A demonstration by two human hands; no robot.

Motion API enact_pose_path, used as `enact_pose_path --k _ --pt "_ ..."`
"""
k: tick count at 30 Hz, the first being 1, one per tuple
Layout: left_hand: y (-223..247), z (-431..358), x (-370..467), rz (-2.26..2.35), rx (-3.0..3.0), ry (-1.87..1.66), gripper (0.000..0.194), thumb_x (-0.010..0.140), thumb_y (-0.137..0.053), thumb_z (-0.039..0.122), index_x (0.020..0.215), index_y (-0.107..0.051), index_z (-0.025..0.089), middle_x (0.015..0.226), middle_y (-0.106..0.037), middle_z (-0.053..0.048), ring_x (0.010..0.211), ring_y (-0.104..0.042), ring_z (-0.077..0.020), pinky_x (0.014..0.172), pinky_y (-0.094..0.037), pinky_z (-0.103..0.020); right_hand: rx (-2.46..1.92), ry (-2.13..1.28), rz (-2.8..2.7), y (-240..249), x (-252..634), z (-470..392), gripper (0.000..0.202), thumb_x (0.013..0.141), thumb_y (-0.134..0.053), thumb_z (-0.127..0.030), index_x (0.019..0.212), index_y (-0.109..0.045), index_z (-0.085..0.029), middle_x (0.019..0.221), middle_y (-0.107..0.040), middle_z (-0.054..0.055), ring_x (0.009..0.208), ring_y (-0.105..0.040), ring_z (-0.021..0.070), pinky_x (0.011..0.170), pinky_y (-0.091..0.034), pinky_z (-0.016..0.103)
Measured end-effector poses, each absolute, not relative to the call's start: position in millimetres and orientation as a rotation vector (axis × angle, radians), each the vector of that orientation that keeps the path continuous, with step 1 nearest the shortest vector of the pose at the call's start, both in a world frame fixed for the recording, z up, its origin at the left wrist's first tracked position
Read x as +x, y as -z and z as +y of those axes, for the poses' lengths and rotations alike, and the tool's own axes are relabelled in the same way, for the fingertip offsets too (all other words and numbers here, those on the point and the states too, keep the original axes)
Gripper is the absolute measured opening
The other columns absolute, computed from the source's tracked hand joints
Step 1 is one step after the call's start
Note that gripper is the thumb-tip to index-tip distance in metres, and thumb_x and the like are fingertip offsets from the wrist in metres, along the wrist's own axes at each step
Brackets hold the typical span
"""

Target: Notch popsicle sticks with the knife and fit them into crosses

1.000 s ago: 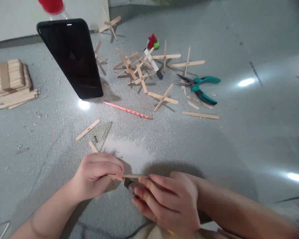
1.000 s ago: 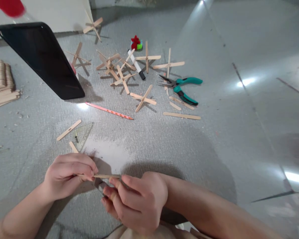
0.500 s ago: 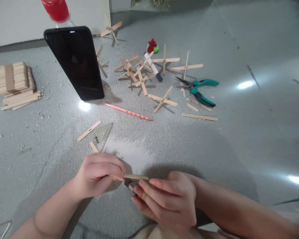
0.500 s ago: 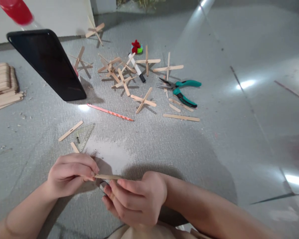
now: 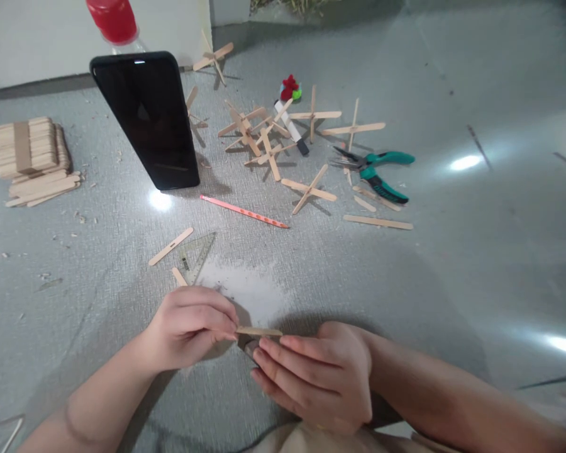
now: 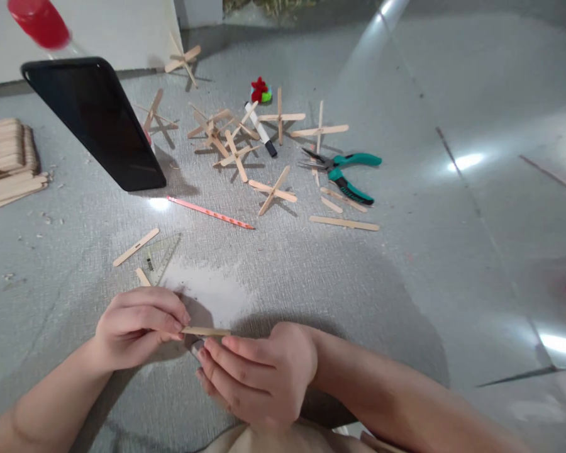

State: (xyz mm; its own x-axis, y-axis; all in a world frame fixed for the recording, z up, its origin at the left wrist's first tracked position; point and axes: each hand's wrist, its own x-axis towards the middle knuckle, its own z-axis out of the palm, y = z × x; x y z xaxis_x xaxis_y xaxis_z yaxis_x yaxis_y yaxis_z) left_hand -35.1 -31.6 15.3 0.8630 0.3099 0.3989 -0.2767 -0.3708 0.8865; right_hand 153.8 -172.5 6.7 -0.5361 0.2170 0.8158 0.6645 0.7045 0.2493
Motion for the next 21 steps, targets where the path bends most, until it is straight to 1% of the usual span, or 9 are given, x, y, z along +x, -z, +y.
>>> enact_pose_path --k 3,8,11,13,17,21 --pt "-16 -31 -34 0.027 1.851 -0.615 0.009 0.086 -0.067 0.005 0.088 -0.067 0.015 0.084 -0.071 -0.007 0.074 -0.07 -0.0131 0.066 -0.06 -0.024 -0.67 0.687 -2.102 -7 154 -173 0.021 0.083 -0.061 -0.012 0.077 -0.078 -0.022 0.077 -0.08 -0.002 0.077 -0.077 0.014 0.072 -0.06 0.026" --pt "-15 -31 -34 0.048 1.853 -0.611 0.009 0.085 -0.07 0.006 0.089 -0.068 0.014 0.087 -0.073 -0.008 0.077 -0.071 -0.0139 0.069 -0.061 -0.024 -0.681 0.662 -2.124 -4 154 -176 0.015 0.084 -0.064 -0.014 0.083 -0.078 -0.017 0.083 -0.08 0.004 0.082 -0.077 0.0183 0.082 -0.062 0.033" --pt "-14 -34 -35 0.103 1.857 -0.603 0.011 0.084 -0.07 0.006 0.091 -0.07 0.014 0.081 -0.073 -0.006 0.073 -0.071 -0.0134 0.067 -0.061 -0.023 -0.711 0.577 -2.17 0 152 -182 0.015 0.085 -0.065 -0.02 0.089 -0.078 -0.013 0.089 -0.08 0.01 0.085 -0.078 0.0223 0.079 -0.063 0.034" --pt "-14 -36 -35 0.162 1.865 -0.599 0.011 0.083 -0.07 0.006 0.09 -0.071 0.014 0.076 -0.072 -0.006 0.067 -0.069 -0.0124 0.062 -0.058 -0.021 -0.734 0.53 -2.184 2 151 -185 0.016 0.084 -0.067 -0.022 0.091 -0.078 -0.012 0.09 -0.08 0.012 0.087 -0.078 0.025 0.078 -0.064 0.035" --pt "-15 -38 -35 0.272 1.881 -0.584 0.009 0.085 -0.07 0.01 0.091 -0.073 0.014 0.071 -0.071 -0.005 0.058 -0.065 -0.0105 0.052 -0.052 -0.019 -0.8 0.493 -2.157 2 146 -187 0.017 0.08 -0.072 -0.023 0.09 -0.077 -0.01 0.088 -0.079 0.014 0.089 -0.078 0.0289 0.08 -0.066 0.038" --pt "-14 -37 -35 0.291 1.872 -0.588 0.008 0.086 -0.069 0.011 0.092 -0.073 0.015 0.073 -0.074 -0.005 0.063 -0.069 -0.0115 0.055 -0.054 -0.019 -0.847 0.451 -2.147 -2 145 -185 0.016 0.079 -0.075 -0.023 0.088 -0.076 -0.01 0.086 -0.079 0.012 0.088 -0.078 0.0285 0.083 -0.066 0.039"
